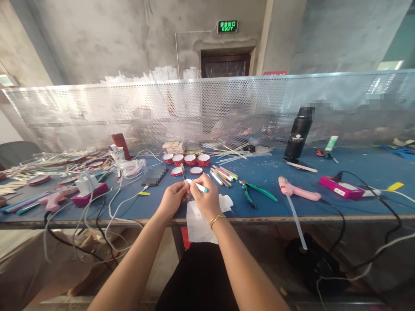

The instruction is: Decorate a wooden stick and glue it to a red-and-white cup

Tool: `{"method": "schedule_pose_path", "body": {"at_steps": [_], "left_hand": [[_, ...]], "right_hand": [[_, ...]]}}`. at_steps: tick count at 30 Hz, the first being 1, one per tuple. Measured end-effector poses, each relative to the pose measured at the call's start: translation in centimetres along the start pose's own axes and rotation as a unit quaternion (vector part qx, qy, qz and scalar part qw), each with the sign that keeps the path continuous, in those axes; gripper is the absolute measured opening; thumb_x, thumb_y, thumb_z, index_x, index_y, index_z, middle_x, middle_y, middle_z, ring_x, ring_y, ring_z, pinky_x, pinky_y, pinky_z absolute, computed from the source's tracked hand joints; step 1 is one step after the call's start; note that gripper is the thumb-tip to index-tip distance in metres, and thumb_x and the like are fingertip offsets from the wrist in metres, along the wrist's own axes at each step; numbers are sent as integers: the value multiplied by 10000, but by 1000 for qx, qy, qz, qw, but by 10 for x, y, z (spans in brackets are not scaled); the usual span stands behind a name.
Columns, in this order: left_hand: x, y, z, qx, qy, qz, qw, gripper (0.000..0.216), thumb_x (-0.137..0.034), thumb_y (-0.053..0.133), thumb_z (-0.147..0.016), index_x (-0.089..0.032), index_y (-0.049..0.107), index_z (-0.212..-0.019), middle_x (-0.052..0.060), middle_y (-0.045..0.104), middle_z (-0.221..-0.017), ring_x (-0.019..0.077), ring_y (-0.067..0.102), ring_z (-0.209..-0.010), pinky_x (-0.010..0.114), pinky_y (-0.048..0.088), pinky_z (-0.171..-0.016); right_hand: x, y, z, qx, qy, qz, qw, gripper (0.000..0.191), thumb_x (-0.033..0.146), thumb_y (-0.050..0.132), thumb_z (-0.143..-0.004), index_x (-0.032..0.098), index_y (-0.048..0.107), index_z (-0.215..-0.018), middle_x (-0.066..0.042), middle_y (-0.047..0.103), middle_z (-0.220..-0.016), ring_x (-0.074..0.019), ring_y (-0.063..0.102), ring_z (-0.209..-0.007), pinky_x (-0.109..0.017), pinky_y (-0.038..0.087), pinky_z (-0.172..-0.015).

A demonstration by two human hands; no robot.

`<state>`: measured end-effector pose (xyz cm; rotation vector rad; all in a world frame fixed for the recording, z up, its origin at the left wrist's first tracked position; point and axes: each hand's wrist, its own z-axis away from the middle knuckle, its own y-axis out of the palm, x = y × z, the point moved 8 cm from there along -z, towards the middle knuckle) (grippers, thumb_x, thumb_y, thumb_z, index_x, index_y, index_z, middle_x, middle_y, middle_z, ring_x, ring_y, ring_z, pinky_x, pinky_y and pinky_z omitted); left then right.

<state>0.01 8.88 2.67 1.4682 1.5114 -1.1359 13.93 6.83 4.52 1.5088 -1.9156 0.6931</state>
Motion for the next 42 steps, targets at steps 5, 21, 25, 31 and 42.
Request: {"method": "schedule_pose_path", "body": {"at_steps": [5, 21, 25, 31, 42], "left_hand": [[0, 0, 0, 0, 9, -11, 1000, 310, -429, 662, -798, -179, 604, -624, -10, 565, -543, 107, 471, -509, 224, 352, -497], [2, -1, -1, 0, 6, -14, 1000, 304, -434, 673, -797, -167, 628, -658, -14, 567, -551, 101, 468, -499, 225, 353, -500], [1, 0, 0, 1, 5, -14, 1000, 287, -415, 655, -794, -169, 618, -652, -14, 566, -551, 100, 465, -508, 219, 356, -502], [0, 0, 0, -5, -4, -5, 1000, 280, -419, 659, -780, -171, 621, -654, -10, 571, -548, 101, 465, -499, 220, 359, -494], [1, 0, 0, -1, -7, -11, 1000, 276, -403, 651, -796, -168, 621, -656, -7, 592, -566, 102, 480, -508, 222, 363, -501]], "right_hand": [[-2, 5, 1, 26, 7, -19, 999, 130, 301, 604, -862, 257, 539, -758, 4, 655, -644, -201, 642, -621, -331, 519, -629], [-2, 7, 2, 35, 2, -23, 999, 131, 303, 600, -875, 249, 539, -772, 13, 642, -644, -188, 629, -615, -316, 501, -617], [0, 2, 0, 8, -1, 0, 1000, 126, 289, 599, -857, 243, 539, -757, 5, 644, -643, -192, 625, -625, -317, 495, -622], [-1, 0, 0, 1, 3, -12, 1000, 127, 295, 609, -849, 245, 534, -760, 0, 648, -650, -195, 629, -629, -320, 498, -621], [-2, -1, 0, -9, 5, -10, 1000, 128, 293, 609, -851, 243, 536, -759, -2, 644, -663, -197, 634, -633, -324, 499, -619]]}}
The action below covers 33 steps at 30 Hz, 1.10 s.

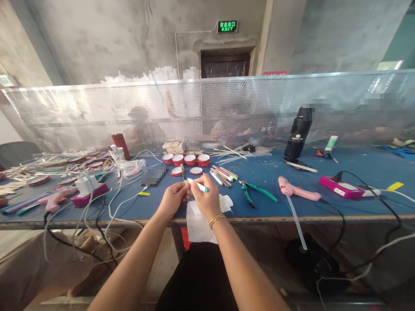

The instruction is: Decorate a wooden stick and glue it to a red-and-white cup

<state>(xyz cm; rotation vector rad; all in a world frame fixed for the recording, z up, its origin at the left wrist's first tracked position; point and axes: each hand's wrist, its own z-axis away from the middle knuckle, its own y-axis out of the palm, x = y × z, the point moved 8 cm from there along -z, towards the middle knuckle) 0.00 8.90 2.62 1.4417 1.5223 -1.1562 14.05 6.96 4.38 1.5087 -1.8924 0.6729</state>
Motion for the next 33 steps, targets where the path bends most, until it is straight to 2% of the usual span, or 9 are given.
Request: {"method": "schedule_pose_path", "body": {"at_steps": [8, 14, 17, 22, 27, 33], "left_hand": [[-1, 1, 0, 2, 7, 3, 1000, 273, -397, 645, -789, -172, 604, -641, -15, 560, -553, 98, 456, -501, 219, 344, -493], [-2, 1, 0, 4, 4, 2, 1000, 279, -402, 640, -798, -174, 601, -643, -16, 550, -547, 100, 455, -504, 219, 353, -501], [-1, 1, 0, 6, 8, -1, 1000, 282, -407, 636, -799, -177, 595, -641, -15, 549, -548, 103, 461, -511, 220, 353, -503], [-1, 1, 0, 9, 15, -7, 1000, 292, -415, 633, -798, -181, 584, -630, -13, 559, -557, 104, 473, -518, 221, 357, -505], [-1, 1, 0, 5, 2, -1, 1000, 284, -431, 649, -785, -176, 615, -661, -14, 564, -558, 103, 474, -516, 218, 366, -506], [-2, 1, 1, 10, 16, -8, 1000, 322, -448, 654, -789, -175, 593, -630, -13, 555, -551, 104, 482, -517, 214, 363, -498]], "right_hand": [[-2, 5, 1, 32, 4, -21, 999, 128, 305, 611, -867, 253, 544, -771, 7, 651, -648, -194, 636, -610, -325, 509, -613], [-1, 0, 0, 4, -5, 6, 1000, 132, 306, 610, -861, 250, 538, -765, -7, 656, -670, -206, 643, -661, -328, 511, -628], [-2, 2, 0, 10, -4, -1, 1000, 122, 308, 612, -862, 248, 548, -777, -7, 661, -678, -205, 645, -668, -327, 511, -638], [-1, 4, 0, 25, 0, -6, 1000, 129, 309, 612, -864, 248, 546, -771, -3, 664, -668, -200, 647, -650, -320, 506, -624], [2, 0, 0, -1, -6, 4, 1000, 127, 288, 603, -859, 247, 533, -761, 9, 641, -637, -192, 631, -601, -322, 495, -603], [-1, 5, 1, 27, 6, -14, 1000, 127, 300, 613, -863, 251, 544, -769, 3, 664, -663, -200, 650, -641, -329, 513, -625]]}}
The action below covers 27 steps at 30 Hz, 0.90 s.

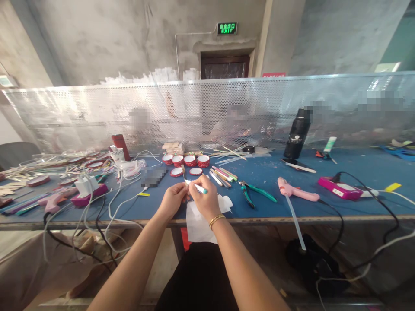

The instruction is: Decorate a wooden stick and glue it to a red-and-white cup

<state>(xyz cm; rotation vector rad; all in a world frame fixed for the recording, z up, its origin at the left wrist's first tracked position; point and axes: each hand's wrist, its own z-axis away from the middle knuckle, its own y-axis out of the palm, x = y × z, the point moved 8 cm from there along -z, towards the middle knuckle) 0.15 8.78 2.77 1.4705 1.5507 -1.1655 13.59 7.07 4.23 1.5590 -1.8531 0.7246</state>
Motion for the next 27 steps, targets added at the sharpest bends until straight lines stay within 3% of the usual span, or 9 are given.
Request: {"method": "schedule_pose_path", "body": {"at_steps": [8, 15, 21, 27], "left_hand": [[4, -1, -1, -5, -6, 12, 1000, 323, -459, 660, -797, -174, 609, -655, -8, 576, -558, 109, 498, -525, 225, 381, -513], [4, -1, -1, -2, -6, 3, 1000, 306, -446, 647, -807, -170, 633, -678, -7, 576, -569, 113, 505, -536, 223, 378, -511], [2, 0, 1, -4, -10, 17, 1000, 319, -458, 673, -790, -169, 627, -663, -7, 571, -557, 105, 485, -513, 221, 377, -503], [0, 0, 1, -5, -11, 18, 1000, 333, -471, 678, -776, -176, 599, -643, -13, 547, -550, 104, 470, -518, 216, 368, -499]], "right_hand": [[5, -6, 0, -28, -15, 22, 999, 136, 301, 601, -863, 248, 531, -759, 4, 640, -652, -197, 633, -632, -328, 496, -628], [-1, -1, 0, -1, 2, 0, 1000, 133, 311, 611, -866, 245, 538, -777, 4, 653, -651, -196, 643, -626, -320, 493, -622], [7, -7, 0, -37, -14, 28, 999, 142, 304, 599, -855, 247, 525, -747, 8, 649, -651, -187, 622, -616, -313, 488, -612], [1, -2, 0, -11, 2, 5, 1000, 143, 313, 604, -859, 254, 524, -756, 3, 649, -644, -200, 636, -633, -326, 502, -618]]}}
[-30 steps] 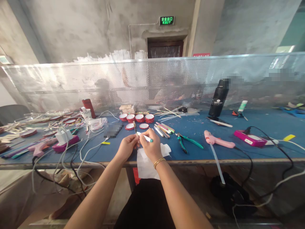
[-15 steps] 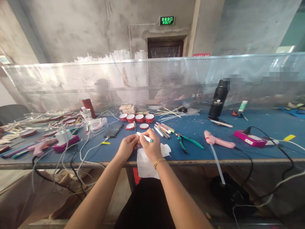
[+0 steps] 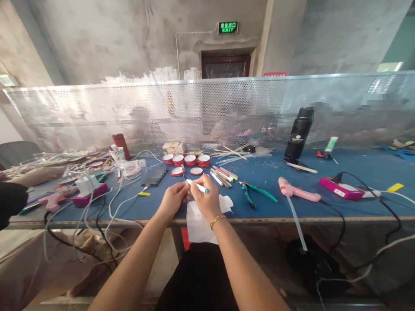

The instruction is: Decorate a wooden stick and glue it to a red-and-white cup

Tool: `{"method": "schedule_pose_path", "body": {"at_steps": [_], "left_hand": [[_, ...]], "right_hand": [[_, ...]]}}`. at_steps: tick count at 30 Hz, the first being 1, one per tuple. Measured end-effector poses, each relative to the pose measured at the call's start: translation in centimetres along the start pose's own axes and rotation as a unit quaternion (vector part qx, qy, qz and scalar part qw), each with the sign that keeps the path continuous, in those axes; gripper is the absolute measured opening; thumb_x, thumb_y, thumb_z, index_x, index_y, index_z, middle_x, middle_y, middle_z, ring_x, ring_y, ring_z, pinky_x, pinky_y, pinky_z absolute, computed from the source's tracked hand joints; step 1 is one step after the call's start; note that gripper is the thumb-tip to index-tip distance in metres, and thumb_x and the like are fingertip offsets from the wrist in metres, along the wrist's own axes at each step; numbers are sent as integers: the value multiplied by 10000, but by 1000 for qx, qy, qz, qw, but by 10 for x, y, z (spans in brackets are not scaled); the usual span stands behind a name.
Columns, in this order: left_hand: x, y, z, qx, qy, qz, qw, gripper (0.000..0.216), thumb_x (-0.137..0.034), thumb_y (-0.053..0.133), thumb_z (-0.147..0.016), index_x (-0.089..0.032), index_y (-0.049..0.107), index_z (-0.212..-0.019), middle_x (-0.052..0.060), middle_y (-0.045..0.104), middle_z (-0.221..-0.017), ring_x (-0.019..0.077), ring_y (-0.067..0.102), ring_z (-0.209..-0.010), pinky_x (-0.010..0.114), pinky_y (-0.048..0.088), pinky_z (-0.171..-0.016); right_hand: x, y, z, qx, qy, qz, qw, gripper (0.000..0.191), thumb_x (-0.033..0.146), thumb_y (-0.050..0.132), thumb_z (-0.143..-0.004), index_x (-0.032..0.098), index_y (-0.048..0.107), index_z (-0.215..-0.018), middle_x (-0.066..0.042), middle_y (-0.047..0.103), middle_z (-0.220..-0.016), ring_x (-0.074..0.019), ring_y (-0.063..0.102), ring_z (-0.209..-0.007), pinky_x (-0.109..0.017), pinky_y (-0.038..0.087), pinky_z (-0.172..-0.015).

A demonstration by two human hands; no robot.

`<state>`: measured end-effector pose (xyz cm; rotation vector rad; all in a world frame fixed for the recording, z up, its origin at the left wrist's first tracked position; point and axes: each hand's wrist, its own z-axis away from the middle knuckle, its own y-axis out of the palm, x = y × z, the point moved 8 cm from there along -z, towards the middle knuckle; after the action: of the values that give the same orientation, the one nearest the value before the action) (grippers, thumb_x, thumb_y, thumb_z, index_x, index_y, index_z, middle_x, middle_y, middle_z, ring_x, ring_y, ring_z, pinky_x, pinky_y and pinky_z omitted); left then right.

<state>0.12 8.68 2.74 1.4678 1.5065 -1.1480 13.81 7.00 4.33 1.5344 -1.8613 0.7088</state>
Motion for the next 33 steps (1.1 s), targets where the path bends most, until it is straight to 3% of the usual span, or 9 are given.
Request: {"method": "schedule_pose_path", "body": {"at_steps": [6, 12, 20, 27, 33], "left_hand": [[0, 0, 0, 1, 5, -7, 1000, 322, -451, 668, -782, -177, 593, -629, -11, 557, -547, 106, 479, -519, 218, 362, -499], [0, -1, 0, -6, -1, -3, 1000, 299, -432, 667, -783, -176, 609, -639, -8, 570, -552, 103, 468, -505, 223, 365, -500], [0, -1, 0, -3, 7, -14, 1000, 307, -419, 659, -798, -180, 589, -620, -4, 587, -567, 110, 494, -521, 226, 370, -505], [-2, -1, 0, -8, 4, -8, 1000, 287, -397, 671, -798, -175, 608, -628, -5, 581, -552, 107, 482, -501, 227, 369, -501], [-1, -1, 0, -6, 10, -16, 1000, 312, -411, 658, -805, -179, 587, -610, -9, 566, -543, 110, 482, -506, 231, 361, -501]], "right_hand": [[-2, 4, 0, 20, 0, -2, 1000, 137, 305, 603, -870, 256, 532, -763, 2, 662, -653, -203, 648, -639, -332, 512, -629], [3, -3, 0, -18, -12, 26, 999, 133, 287, 598, -852, 252, 525, -747, 3, 645, -654, -198, 630, -634, -329, 501, -629], [0, 3, 0, 19, -2, -4, 1000, 128, 295, 604, -859, 258, 533, -760, 6, 656, -640, -202, 641, -611, -335, 513, -619], [2, -3, -1, -18, -14, 27, 999, 132, 287, 594, -852, 251, 524, -746, 1, 640, -654, -199, 632, -636, -324, 499, -618], [1, 2, 0, 17, -7, -4, 1000, 131, 289, 599, -861, 253, 530, -756, 5, 649, -646, -198, 636, -621, -330, 503, -623]]}}
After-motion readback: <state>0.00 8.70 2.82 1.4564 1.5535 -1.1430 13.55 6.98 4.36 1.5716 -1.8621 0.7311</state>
